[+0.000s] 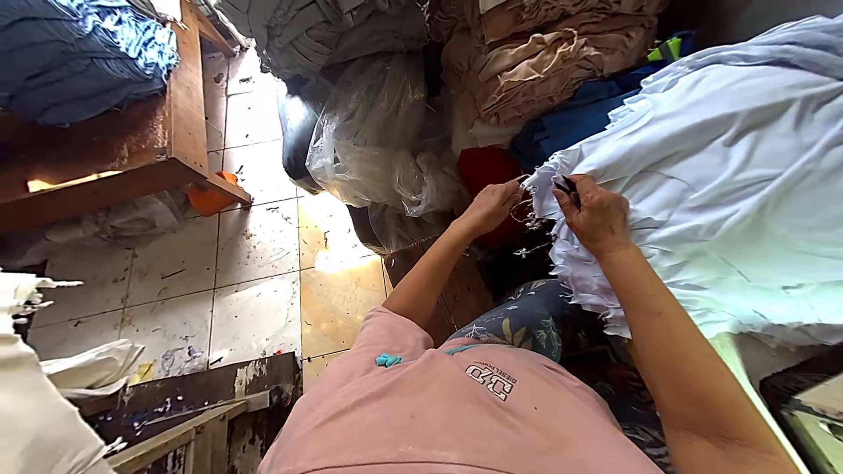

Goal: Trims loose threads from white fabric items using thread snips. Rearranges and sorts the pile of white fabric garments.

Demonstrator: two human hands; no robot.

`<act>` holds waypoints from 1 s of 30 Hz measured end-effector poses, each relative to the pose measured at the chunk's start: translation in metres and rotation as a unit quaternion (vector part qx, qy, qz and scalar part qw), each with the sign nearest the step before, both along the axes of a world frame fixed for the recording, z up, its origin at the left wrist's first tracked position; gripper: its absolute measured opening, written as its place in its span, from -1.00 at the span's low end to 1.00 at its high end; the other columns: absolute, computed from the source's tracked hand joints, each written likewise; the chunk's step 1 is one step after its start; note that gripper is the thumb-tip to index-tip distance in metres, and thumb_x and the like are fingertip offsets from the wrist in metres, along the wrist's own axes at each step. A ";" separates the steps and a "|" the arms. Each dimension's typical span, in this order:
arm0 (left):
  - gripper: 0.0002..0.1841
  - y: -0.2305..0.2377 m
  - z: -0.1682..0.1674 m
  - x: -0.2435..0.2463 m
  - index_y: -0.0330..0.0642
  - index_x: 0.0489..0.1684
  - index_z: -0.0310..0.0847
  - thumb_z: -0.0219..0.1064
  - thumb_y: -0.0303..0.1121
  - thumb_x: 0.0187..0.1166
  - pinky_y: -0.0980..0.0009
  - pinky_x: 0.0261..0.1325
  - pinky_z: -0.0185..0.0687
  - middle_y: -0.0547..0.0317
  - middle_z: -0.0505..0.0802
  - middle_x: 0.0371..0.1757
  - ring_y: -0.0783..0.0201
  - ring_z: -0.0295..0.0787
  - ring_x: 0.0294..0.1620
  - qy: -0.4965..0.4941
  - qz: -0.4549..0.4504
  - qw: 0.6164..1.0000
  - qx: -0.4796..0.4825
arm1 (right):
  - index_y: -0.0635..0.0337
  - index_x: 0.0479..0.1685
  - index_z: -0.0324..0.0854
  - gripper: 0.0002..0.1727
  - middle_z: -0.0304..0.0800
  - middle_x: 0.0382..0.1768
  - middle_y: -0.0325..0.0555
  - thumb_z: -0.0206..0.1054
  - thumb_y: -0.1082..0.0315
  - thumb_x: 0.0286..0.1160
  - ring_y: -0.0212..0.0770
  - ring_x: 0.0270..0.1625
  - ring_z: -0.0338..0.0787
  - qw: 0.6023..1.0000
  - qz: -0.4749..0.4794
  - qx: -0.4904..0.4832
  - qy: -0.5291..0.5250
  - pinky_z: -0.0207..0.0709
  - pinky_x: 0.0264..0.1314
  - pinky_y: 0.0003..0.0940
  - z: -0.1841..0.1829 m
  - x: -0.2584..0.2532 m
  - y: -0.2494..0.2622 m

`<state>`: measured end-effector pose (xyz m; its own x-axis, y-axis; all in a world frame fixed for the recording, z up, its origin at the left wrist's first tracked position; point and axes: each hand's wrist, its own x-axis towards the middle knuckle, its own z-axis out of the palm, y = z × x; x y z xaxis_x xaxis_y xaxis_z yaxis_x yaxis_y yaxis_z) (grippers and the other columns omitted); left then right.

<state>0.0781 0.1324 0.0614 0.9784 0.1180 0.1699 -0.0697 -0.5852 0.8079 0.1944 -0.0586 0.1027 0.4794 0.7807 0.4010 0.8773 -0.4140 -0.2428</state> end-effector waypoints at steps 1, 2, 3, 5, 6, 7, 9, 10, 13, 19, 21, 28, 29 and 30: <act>-0.70 -0.004 0.000 -0.003 -0.54 -0.10 0.62 -0.02 -0.49 0.81 -0.07 0.05 0.65 -0.25 0.78 -0.29 -0.12 0.79 -0.16 -0.001 0.010 1.000 0.025 | 0.45 0.13 0.67 -0.53 0.82 -0.26 0.35 0.17 0.12 0.76 0.38 -0.32 0.84 1.000 0.012 -0.019 -0.015 0.56 -0.38 0.32 0.001 0.000 0.001; -0.70 -0.008 0.000 -0.006 -0.53 -0.11 0.61 -0.02 -0.48 0.81 -0.11 0.05 0.65 -0.25 0.77 -0.30 -0.16 0.80 -0.15 -0.008 0.019 0.999 0.044 | 0.46 0.03 0.66 -0.57 0.80 -0.28 0.36 0.18 0.15 0.75 0.40 -0.31 0.83 0.998 0.023 -0.045 -0.027 0.56 -0.39 0.32 0.004 -0.002 0.003; -0.69 -0.012 -0.001 -0.008 -0.53 -0.12 0.61 -0.02 -0.47 0.81 -0.12 0.02 0.64 -0.26 0.77 -0.33 -0.18 0.80 -0.16 -0.016 0.027 0.998 0.053 | 0.46 -0.06 0.65 -0.61 0.77 -0.31 0.37 0.20 0.19 0.74 0.42 -0.32 0.82 0.996 0.033 -0.072 -0.035 0.55 -0.40 0.32 0.008 -0.003 0.006; -0.69 -0.016 -0.006 -0.012 -0.51 -0.14 0.61 -0.02 -0.45 0.81 -0.11 -0.04 0.64 -0.25 0.75 -0.37 -0.19 0.80 -0.21 -0.033 0.045 0.997 0.053 | 0.46 -0.23 0.61 -0.68 0.72 -0.41 0.36 0.25 0.28 0.68 0.43 -0.38 0.80 0.991 0.056 -0.108 -0.051 0.53 -0.46 0.29 0.016 -0.006 0.013; -0.70 -0.018 -0.010 -0.014 -0.50 -0.17 0.61 -0.01 -0.45 0.81 -0.09 -0.09 0.63 -0.22 0.74 -0.40 -0.17 0.79 -0.25 -0.047 0.055 0.996 0.051 | 0.46 -0.26 0.60 -0.70 0.71 -0.43 0.36 0.27 0.31 0.66 0.42 -0.38 0.80 0.988 0.062 -0.129 -0.055 0.53 -0.45 0.28 0.019 -0.008 0.017; -0.70 -0.020 -0.013 -0.017 -0.48 -0.18 0.61 -0.01 -0.46 0.80 -0.08 -0.13 0.63 -0.21 0.73 -0.42 -0.16 0.78 -0.27 -0.058 0.065 0.995 0.056 | 0.44 -0.28 0.59 -0.72 0.71 -0.44 0.35 0.28 0.33 0.65 0.41 -0.38 0.80 0.985 0.067 -0.146 -0.060 0.53 -0.46 0.27 0.022 -0.008 0.020; -0.72 -0.024 -0.015 -0.021 -0.46 -0.16 0.65 0.02 -0.47 0.78 -0.11 -0.15 0.67 -0.23 0.78 -0.40 -0.19 0.84 -0.26 -0.061 0.079 0.990 0.098 | 0.45 -0.27 0.61 -0.74 0.72 -0.43 0.35 0.29 0.35 0.64 0.42 -0.37 0.80 0.980 0.076 -0.171 -0.066 0.53 -0.43 0.27 0.026 -0.008 0.026; -0.73 -0.026 -0.014 -0.023 -0.46 -0.14 0.68 0.04 -0.48 0.76 -0.12 -0.14 0.70 -0.24 0.80 -0.37 -0.21 0.86 -0.24 -0.060 0.078 0.987 0.126 | 0.44 -0.27 0.61 -0.75 0.72 -0.42 0.35 0.30 0.36 0.63 0.41 -0.36 0.80 0.976 0.081 -0.187 -0.069 0.54 -0.42 0.26 0.028 -0.008 0.029; -0.77 -0.029 -0.016 -0.024 -0.45 -0.14 0.71 0.11 -0.54 0.71 -0.09 -0.12 0.73 -0.24 0.82 -0.34 -0.20 0.87 -0.21 -0.082 0.064 0.980 0.172 | 0.42 -0.20 0.65 -0.82 0.76 -0.35 0.37 0.29 0.42 0.62 0.42 -0.20 0.82 0.951 0.087 -0.293 -0.045 0.56 -0.22 0.30 0.038 -0.012 0.039; -0.81 -0.033 -0.024 -0.024 -0.44 -0.27 0.72 0.16 -0.61 0.63 0.01 -0.16 0.75 -0.16 0.82 -0.41 -0.11 0.87 -0.29 -0.179 0.061 0.968 0.165 | 0.36 -0.17 0.66 -0.71 0.78 -0.28 0.32 0.15 0.31 0.76 0.37 -0.09 0.83 0.932 0.104 -0.348 -0.009 0.57 -0.10 0.27 0.037 -0.009 0.042; -0.81 -0.029 -0.029 -0.026 -0.46 -0.28 0.71 0.16 -0.60 0.63 -0.01 -0.18 0.74 -0.18 0.81 -0.41 -0.13 0.86 -0.30 -0.172 0.072 0.971 0.149 | 0.39 -0.20 0.65 -0.73 0.76 -0.33 0.35 0.23 0.31 0.71 0.41 -0.15 0.83 0.943 0.101 -0.316 -0.006 0.56 -0.18 0.31 0.038 -0.005 0.034; -0.81 -0.033 -0.027 -0.027 -0.47 -0.25 0.71 0.15 -0.62 0.63 -0.02 -0.16 0.74 -0.19 0.82 -0.40 -0.13 0.87 -0.28 -0.162 0.061 0.977 0.124 | 0.40 -0.24 0.65 -0.78 0.74 -0.46 0.34 0.32 0.35 0.61 0.41 -0.29 0.83 0.959 0.124 -0.252 -0.031 0.57 -0.29 0.31 0.023 -0.012 0.034; -0.81 -0.034 -0.027 -0.026 -0.47 -0.24 0.72 0.16 -0.62 0.62 -0.02 -0.15 0.75 -0.19 0.83 -0.39 -0.12 0.88 -0.28 -0.171 0.058 0.976 0.124 | 0.37 -0.21 0.66 -0.79 0.75 -0.43 0.32 0.28 0.35 0.64 0.39 -0.25 0.84 0.955 0.127 -0.268 -0.022 0.58 -0.26 0.30 0.018 -0.013 0.037; -0.81 -0.035 -0.028 -0.025 -0.46 -0.24 0.73 0.15 -0.62 0.62 0.00 -0.15 0.75 -0.18 0.83 -0.39 -0.10 0.88 -0.28 -0.179 0.056 0.975 0.122 | 0.35 -0.18 0.68 -0.78 0.76 -0.41 0.30 0.24 0.34 0.67 0.38 -0.23 0.84 0.951 0.131 -0.280 -0.010 0.59 -0.23 0.30 0.014 -0.015 0.037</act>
<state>0.0526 0.0977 0.0334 0.8351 0.1337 0.5335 -0.2463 -0.7764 0.5802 0.1799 -0.0217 0.1172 0.2352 0.9662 -0.1059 0.9704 -0.2396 -0.0310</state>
